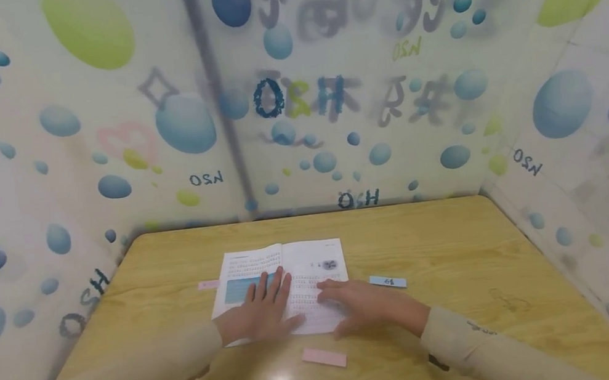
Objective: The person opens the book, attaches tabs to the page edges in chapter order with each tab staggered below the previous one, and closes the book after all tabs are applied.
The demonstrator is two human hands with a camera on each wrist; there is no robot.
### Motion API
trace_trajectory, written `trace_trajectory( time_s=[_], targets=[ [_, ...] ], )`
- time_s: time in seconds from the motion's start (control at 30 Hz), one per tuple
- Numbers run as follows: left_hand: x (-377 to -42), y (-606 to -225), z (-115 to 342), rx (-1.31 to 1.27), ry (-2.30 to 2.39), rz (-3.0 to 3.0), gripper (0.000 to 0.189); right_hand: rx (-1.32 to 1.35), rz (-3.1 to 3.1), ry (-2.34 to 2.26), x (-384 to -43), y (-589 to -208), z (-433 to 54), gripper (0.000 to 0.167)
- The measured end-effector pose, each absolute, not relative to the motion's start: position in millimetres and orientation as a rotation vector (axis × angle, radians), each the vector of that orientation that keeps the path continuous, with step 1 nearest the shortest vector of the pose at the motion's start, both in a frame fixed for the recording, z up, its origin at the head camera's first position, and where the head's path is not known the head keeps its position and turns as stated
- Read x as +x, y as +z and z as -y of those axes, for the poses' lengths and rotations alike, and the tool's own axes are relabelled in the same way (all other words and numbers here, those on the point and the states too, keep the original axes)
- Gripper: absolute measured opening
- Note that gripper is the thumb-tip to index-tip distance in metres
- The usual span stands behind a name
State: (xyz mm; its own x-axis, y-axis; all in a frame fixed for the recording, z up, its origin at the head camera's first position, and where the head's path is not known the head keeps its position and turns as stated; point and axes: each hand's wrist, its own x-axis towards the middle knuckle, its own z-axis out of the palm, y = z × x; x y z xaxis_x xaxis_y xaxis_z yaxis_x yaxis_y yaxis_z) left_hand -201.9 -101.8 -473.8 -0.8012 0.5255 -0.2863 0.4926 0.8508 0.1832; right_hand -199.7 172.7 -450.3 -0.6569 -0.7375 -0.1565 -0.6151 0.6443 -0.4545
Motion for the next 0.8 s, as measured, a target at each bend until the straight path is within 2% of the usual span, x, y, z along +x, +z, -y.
trace_trajectory(
  time_s=[0.17,0.5,0.63,0.8],
  targets=[
    [-177.1,-460.6,100.1,0.802,0.163,-2.670,0.106,-1.065,-2.550,-0.513,-199.0,-452.1,-176.0,0.069],
    [-141.5,-461.0,96.3,0.918,-0.001,-2.648,0.109,-1.047,-2.539,-0.523,-197.5,-452.7,-179.2,0.070],
    [-141.9,-449.8,94.9,0.896,-0.020,-2.584,0.103,-1.049,-2.550,-0.485,-192.1,-447.9,-183.7,0.067],
    [-159.4,-433.1,99.1,0.826,0.128,-2.519,0.089,-1.137,-2.589,-0.398,-183.1,-441.4,-187.1,0.057]
  ],
)
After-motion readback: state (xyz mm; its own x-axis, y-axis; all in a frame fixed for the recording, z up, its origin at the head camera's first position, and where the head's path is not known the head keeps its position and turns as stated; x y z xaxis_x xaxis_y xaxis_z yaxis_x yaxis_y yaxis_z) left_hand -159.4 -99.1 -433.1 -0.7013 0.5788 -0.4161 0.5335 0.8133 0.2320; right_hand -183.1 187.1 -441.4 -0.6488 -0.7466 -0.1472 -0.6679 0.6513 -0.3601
